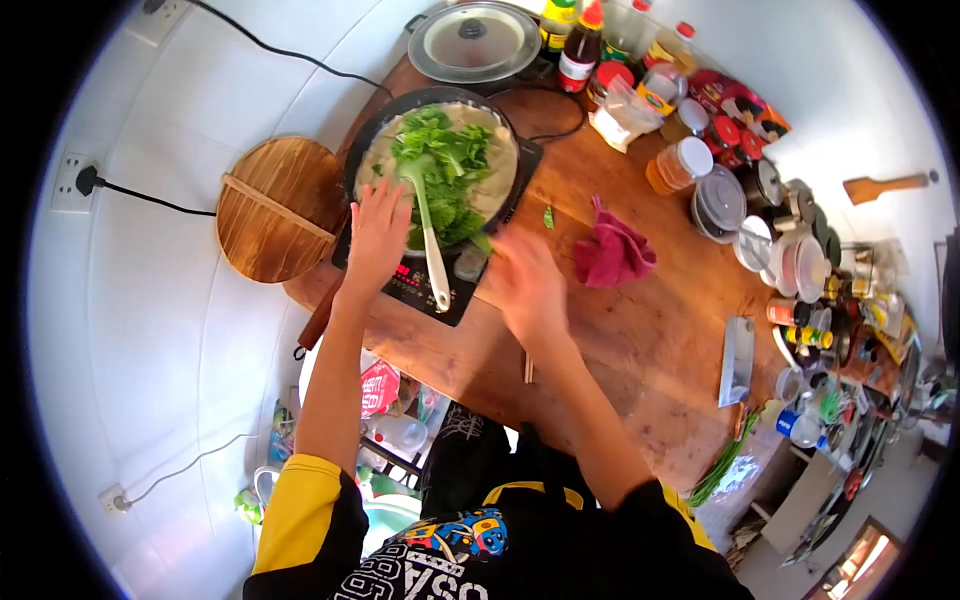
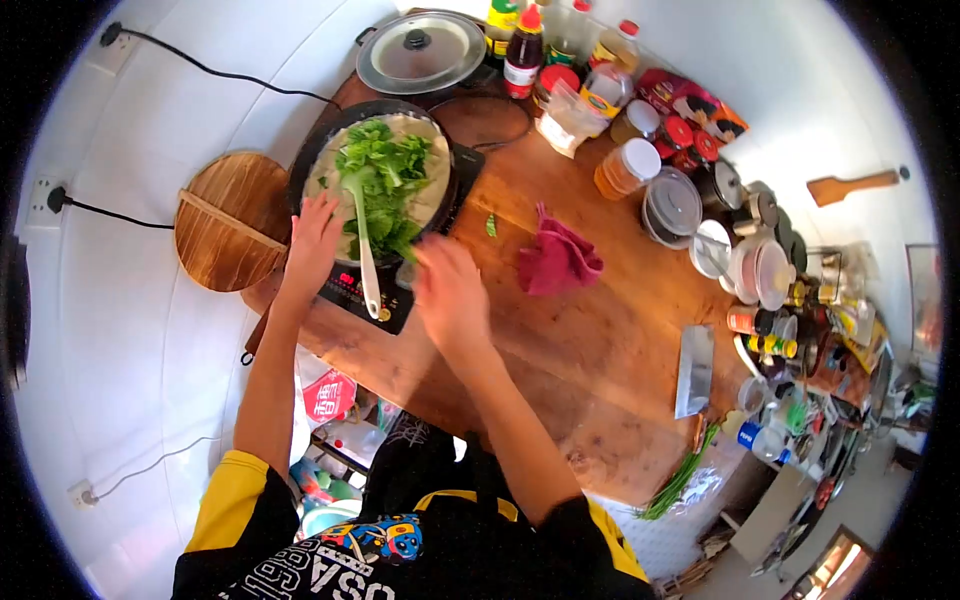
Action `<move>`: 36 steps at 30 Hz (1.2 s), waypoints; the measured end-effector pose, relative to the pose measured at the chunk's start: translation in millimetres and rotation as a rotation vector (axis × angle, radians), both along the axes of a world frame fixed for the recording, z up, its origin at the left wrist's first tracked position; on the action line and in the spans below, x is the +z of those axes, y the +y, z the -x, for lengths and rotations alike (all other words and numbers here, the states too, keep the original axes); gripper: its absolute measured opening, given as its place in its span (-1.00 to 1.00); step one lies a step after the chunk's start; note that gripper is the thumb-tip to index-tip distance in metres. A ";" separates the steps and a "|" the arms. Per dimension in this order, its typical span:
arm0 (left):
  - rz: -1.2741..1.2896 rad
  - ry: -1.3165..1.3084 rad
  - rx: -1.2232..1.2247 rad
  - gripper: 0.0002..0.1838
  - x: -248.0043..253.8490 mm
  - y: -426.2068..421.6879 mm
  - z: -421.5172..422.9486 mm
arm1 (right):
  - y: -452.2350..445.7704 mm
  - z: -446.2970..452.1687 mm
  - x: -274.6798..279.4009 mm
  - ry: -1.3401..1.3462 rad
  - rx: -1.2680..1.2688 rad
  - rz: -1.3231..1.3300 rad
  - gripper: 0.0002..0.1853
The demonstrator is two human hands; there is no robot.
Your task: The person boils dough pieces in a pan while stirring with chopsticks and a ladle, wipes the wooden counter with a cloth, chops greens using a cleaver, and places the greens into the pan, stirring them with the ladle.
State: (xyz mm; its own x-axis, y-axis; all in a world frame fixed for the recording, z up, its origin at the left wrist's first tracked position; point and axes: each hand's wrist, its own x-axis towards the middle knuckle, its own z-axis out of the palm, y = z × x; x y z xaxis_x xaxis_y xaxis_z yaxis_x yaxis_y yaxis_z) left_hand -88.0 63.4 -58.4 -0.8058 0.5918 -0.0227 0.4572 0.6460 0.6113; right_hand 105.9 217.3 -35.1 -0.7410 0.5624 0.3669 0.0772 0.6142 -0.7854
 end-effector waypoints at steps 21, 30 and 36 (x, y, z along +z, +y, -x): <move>0.079 -0.191 0.358 -0.70 22.6 -119.8 34.1 | 18.7 92.5 -9.1 -0.106 0.017 -0.463 -0.85; -0.003 -0.953 0.015 -0.64 39.2 -121.5 11.2 | -73.4 81.2 -5.4 -0.571 0.110 0.204 -0.54; -0.116 -0.887 -0.010 -0.57 15.8 -125.1 -7.6 | -15.1 47.4 103.1 -0.843 0.105 -0.067 -0.54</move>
